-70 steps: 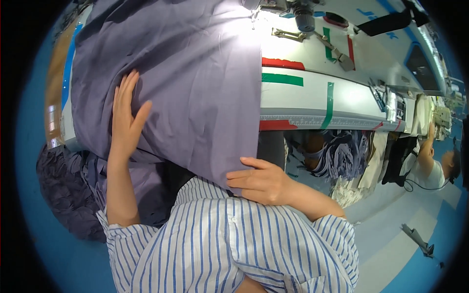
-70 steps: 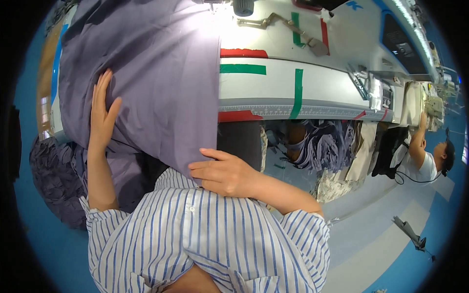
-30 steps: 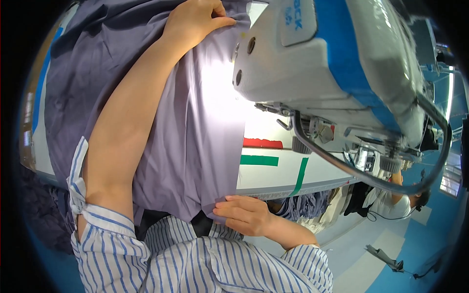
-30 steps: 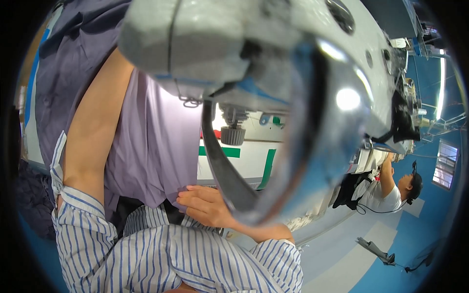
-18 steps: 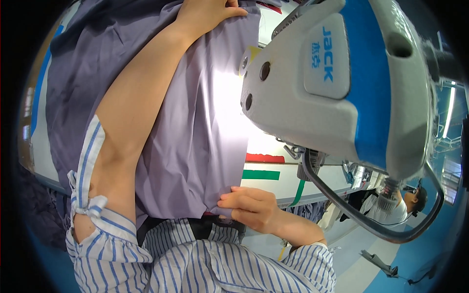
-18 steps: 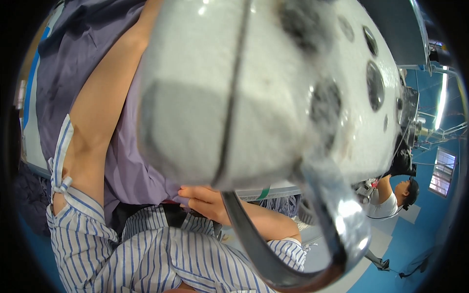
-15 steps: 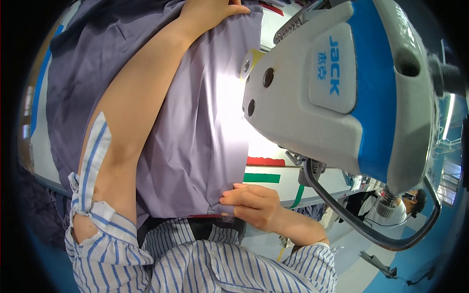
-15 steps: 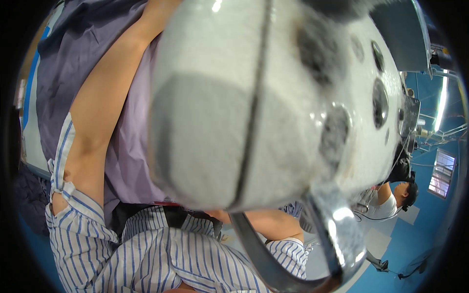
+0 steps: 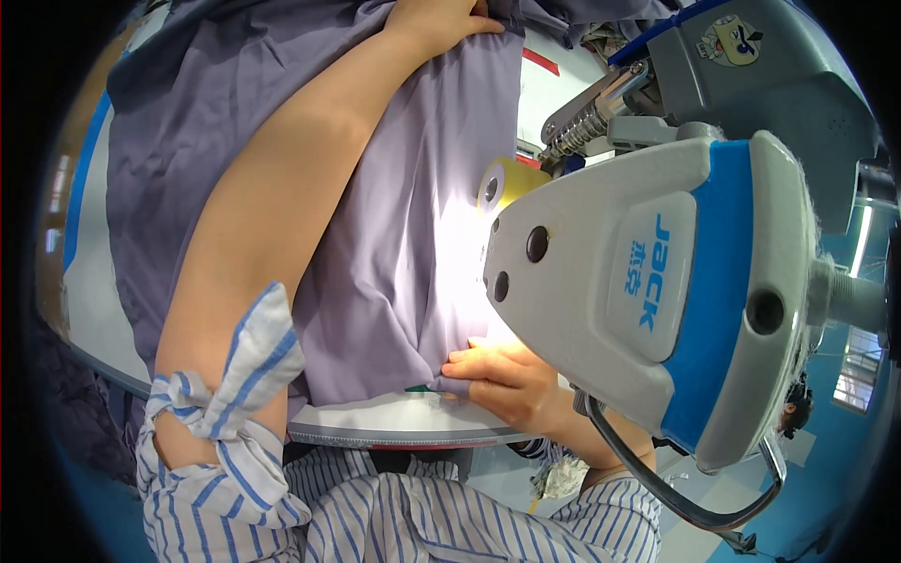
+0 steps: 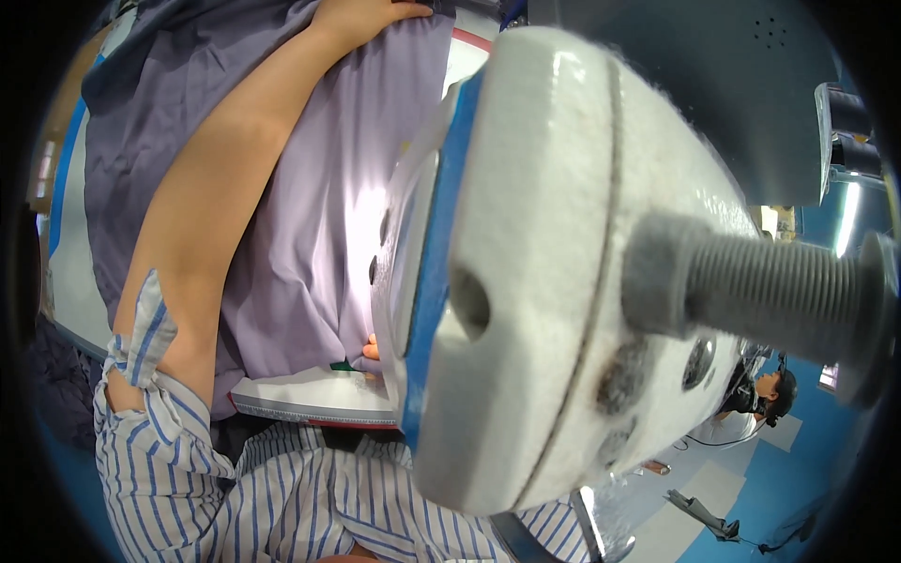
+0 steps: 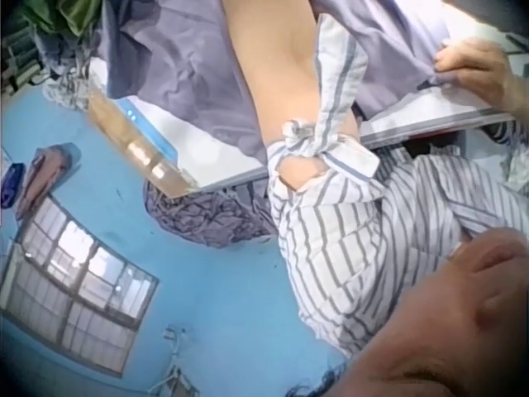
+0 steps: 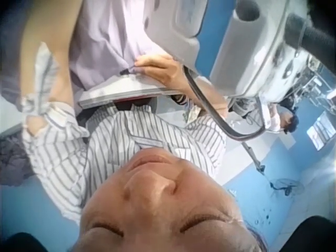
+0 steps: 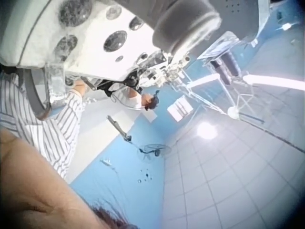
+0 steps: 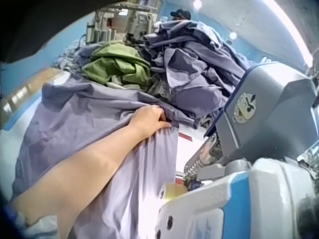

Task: Operating an industrial sewing machine to sew fabric panels together.

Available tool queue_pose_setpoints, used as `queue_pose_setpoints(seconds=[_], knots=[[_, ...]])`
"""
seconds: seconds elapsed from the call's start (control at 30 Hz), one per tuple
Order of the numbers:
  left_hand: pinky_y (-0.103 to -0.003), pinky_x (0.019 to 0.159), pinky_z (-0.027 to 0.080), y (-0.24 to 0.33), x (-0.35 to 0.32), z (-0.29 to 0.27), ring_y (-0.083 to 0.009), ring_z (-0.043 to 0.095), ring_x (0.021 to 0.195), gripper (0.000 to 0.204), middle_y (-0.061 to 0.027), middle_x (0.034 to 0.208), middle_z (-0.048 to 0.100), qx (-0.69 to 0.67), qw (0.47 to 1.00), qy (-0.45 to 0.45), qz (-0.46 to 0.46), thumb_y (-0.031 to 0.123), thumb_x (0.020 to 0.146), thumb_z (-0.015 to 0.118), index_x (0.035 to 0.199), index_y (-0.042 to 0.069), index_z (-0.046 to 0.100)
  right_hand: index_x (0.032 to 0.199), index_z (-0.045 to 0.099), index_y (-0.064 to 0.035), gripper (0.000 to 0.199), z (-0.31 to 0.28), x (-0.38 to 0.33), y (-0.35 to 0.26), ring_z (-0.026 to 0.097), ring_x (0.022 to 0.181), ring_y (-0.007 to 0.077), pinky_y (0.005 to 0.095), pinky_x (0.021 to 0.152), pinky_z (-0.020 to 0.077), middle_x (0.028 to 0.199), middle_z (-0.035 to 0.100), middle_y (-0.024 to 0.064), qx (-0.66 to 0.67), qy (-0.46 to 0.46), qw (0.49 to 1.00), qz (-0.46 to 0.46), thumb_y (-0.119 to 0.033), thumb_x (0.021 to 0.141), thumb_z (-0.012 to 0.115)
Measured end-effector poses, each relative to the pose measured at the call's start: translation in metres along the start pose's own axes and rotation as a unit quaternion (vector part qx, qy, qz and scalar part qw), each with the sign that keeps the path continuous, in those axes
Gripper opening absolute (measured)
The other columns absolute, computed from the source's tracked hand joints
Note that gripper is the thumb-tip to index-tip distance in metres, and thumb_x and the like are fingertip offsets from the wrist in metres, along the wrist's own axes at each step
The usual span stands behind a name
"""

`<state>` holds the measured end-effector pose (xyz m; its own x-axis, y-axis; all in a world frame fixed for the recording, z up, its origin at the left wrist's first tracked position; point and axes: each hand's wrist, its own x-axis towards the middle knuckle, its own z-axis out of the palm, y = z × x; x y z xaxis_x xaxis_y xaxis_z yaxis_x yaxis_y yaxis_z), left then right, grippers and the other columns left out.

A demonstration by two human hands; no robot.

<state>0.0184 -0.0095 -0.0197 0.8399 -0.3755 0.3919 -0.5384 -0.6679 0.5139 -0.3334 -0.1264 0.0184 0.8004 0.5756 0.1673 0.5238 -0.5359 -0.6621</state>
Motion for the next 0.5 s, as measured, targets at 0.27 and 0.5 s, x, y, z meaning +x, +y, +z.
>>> queue_pose_setpoints(seconds=[0.27, 0.5], knots=[[-0.041, 0.080, 0.051, -0.002, 0.011, -0.007, -0.0318, 0.066, 0.087, 0.035, -0.0151, 0.090, 0.069, 0.004, 1.000, 0.007, 0.012, 0.040, 0.078, 0.072, 0.085, 0.005, 0.072, 0.083, 0.070, -0.0018, 0.012, 0.008, 0.008, 0.005, 0.067, 0.097, 0.0244, 0.0375, 0.090, 0.0531, 0.102, 0.069, 0.0100, 0.061, 0.038, 0.995, 0.068, -0.006, 0.073, 0.075], [-0.044, 0.106, 0.035, -0.010, -0.084, -0.023, -0.0350, 0.041, 0.131, 0.051, -0.0203, 0.139, 0.046, -0.134, 0.961, -0.121, 0.208, 0.035, 0.090, 0.059, 0.134, 0.012, 0.050, 0.084, 0.071, -0.0076, 0.020, -0.006, 0.021, 0.001, 0.069, 0.083, 0.0229, 0.0332, 0.072, 0.0547, 0.092, 0.070, 0.0047, -0.009, 0.103, 0.995, -0.015, -0.007, 0.065, 0.078]])
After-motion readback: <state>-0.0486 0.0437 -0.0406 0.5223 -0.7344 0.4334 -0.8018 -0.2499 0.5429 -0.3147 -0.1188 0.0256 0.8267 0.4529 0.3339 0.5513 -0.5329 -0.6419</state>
